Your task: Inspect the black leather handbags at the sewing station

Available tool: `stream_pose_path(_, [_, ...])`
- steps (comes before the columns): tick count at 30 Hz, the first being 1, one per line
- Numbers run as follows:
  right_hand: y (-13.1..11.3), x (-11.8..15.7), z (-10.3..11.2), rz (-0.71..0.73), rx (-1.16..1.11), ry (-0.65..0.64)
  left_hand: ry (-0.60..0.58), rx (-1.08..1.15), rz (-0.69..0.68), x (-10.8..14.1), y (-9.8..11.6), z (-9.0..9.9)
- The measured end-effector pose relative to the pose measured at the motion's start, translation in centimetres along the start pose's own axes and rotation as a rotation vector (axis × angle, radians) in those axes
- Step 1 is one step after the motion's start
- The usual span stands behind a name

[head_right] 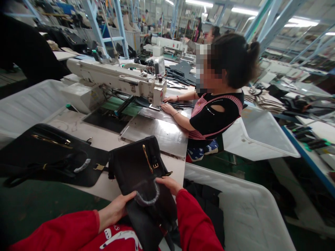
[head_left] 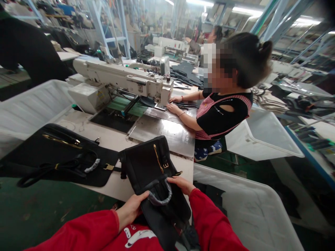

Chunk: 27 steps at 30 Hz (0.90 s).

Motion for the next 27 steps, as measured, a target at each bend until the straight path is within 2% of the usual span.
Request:
stream_pose_path(7, [-0.3,-0.5,-0.7,-0.047,-0.02,0.017,0.004,-0.126,-0.044,-0.2,0.0,0.6])
stream_pose_path(12, [-0.8,0.0,-1.0,-0.039,-0.004,0.033,-0.143,-0.163,-0.107,0.5,0.0,0.6])
stream_pose_path(18, [-1.2,0.3,-1.1,-0.036,-0.005,0.021,-0.233,-0.167,-0.107,2.0,0.8,-0.5])
stream_pose_path(27, [-1.7,0.6,-1.6,-0.027,0.024,0.044,-0.066,-0.048,-0.016,1.1,0.4,0.5])
Point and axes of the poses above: each hand's wrist, its own x-axis away from the middle knuckle, its own z-axis out of the back of the hand, y = z × x, the point moved 1 cm from there along -x, towards the middle knuckle, and after that the axes turned 13 degrees about -y, right-handed, at the moved point
